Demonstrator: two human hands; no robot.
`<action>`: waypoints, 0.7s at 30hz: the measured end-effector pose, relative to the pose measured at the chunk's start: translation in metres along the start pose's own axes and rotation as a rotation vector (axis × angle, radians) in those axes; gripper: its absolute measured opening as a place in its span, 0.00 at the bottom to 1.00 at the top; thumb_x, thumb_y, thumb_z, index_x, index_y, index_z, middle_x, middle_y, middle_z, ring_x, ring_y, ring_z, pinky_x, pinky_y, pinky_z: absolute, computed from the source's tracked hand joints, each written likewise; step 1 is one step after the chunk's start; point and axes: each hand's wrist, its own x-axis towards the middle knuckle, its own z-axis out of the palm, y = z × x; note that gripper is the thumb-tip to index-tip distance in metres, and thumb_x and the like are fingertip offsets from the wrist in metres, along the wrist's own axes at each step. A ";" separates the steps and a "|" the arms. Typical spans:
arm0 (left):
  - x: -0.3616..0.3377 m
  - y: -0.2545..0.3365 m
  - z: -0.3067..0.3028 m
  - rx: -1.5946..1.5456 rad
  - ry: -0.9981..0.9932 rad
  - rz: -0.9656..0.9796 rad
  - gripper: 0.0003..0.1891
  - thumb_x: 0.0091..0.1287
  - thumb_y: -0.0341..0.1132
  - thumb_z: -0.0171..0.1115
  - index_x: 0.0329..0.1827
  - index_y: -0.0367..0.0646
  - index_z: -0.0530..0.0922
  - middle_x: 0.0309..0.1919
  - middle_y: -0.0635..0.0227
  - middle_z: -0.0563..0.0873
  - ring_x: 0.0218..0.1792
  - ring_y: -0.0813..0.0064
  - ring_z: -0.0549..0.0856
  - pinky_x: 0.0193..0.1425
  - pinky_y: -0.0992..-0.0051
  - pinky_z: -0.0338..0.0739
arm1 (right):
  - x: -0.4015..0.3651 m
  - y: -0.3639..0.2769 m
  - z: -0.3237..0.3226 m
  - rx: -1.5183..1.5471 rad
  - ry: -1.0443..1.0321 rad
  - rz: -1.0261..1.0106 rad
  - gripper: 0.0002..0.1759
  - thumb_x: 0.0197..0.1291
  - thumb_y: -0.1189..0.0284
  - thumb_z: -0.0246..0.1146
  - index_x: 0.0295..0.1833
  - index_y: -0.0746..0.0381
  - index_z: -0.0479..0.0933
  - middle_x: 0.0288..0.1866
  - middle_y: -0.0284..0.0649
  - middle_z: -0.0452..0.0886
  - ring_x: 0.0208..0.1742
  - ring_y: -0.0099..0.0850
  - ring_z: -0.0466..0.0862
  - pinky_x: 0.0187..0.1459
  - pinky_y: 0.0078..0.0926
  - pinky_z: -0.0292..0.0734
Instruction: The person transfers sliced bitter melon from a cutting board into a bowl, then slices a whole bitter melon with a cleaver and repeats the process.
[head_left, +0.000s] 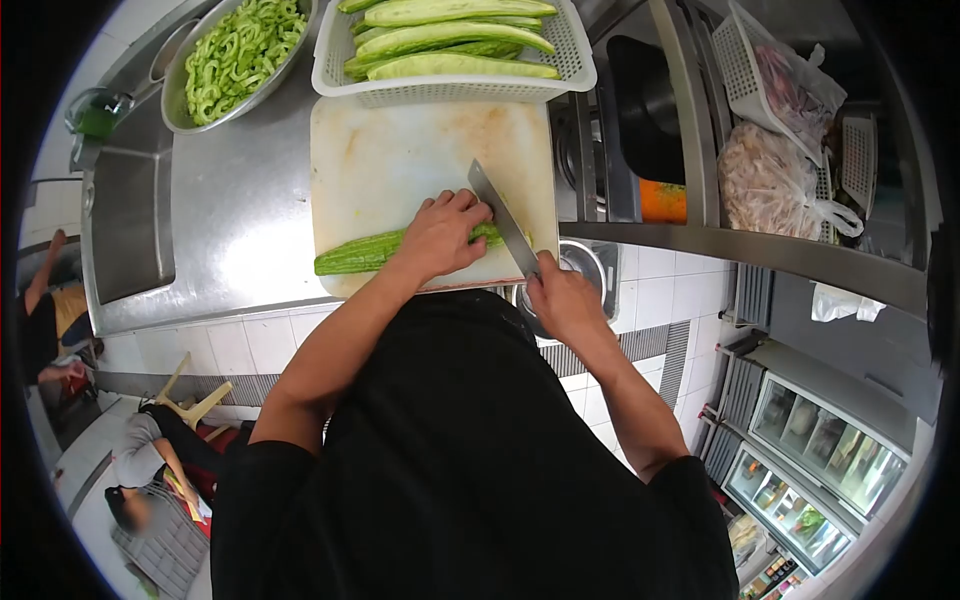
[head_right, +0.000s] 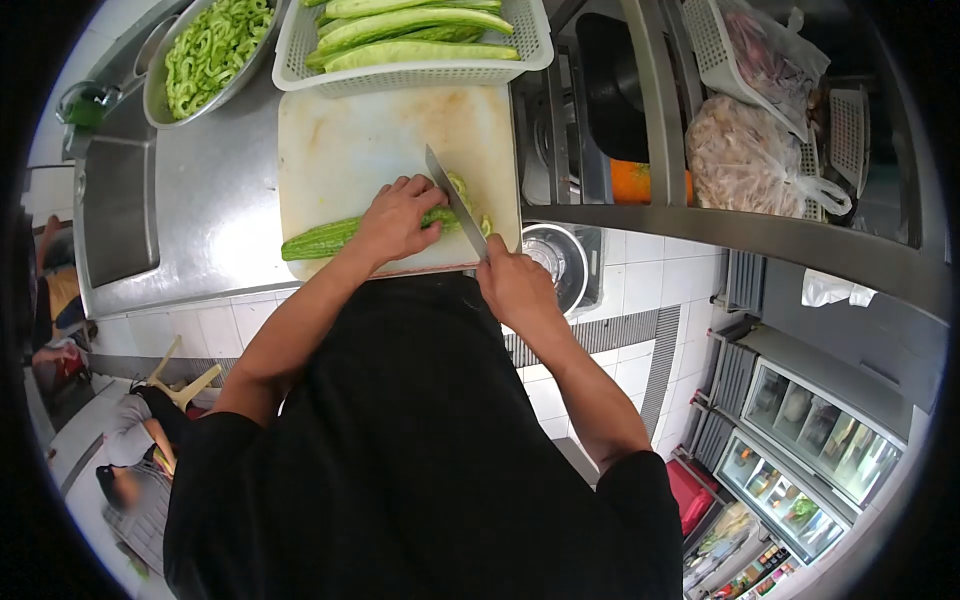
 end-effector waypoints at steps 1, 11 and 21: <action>0.000 -0.001 0.000 0.009 0.000 -0.006 0.18 0.61 0.43 0.69 0.54 0.50 0.82 0.50 0.62 0.81 0.54 0.54 0.82 0.57 0.54 0.78 | 0.009 0.001 0.012 0.003 0.065 -0.020 0.15 0.73 0.66 0.57 0.56 0.65 0.72 0.34 0.61 0.86 0.39 0.63 0.87 0.44 0.62 0.80; 0.001 0.000 0.002 0.018 0.021 -0.014 0.18 0.61 0.44 0.68 0.52 0.49 0.82 0.50 0.62 0.81 0.53 0.53 0.82 0.57 0.54 0.78 | 0.047 -0.007 0.003 0.092 0.173 -0.071 0.14 0.75 0.66 0.55 0.55 0.65 0.72 0.34 0.63 0.86 0.40 0.63 0.87 0.44 0.63 0.80; 0.000 -0.004 0.002 -0.019 0.026 -0.030 0.18 0.59 0.42 0.71 0.50 0.47 0.82 0.49 0.61 0.81 0.54 0.53 0.82 0.57 0.54 0.78 | 0.061 -0.007 0.045 0.017 0.131 -0.033 0.13 0.73 0.69 0.57 0.54 0.68 0.72 0.32 0.63 0.85 0.39 0.62 0.87 0.43 0.63 0.80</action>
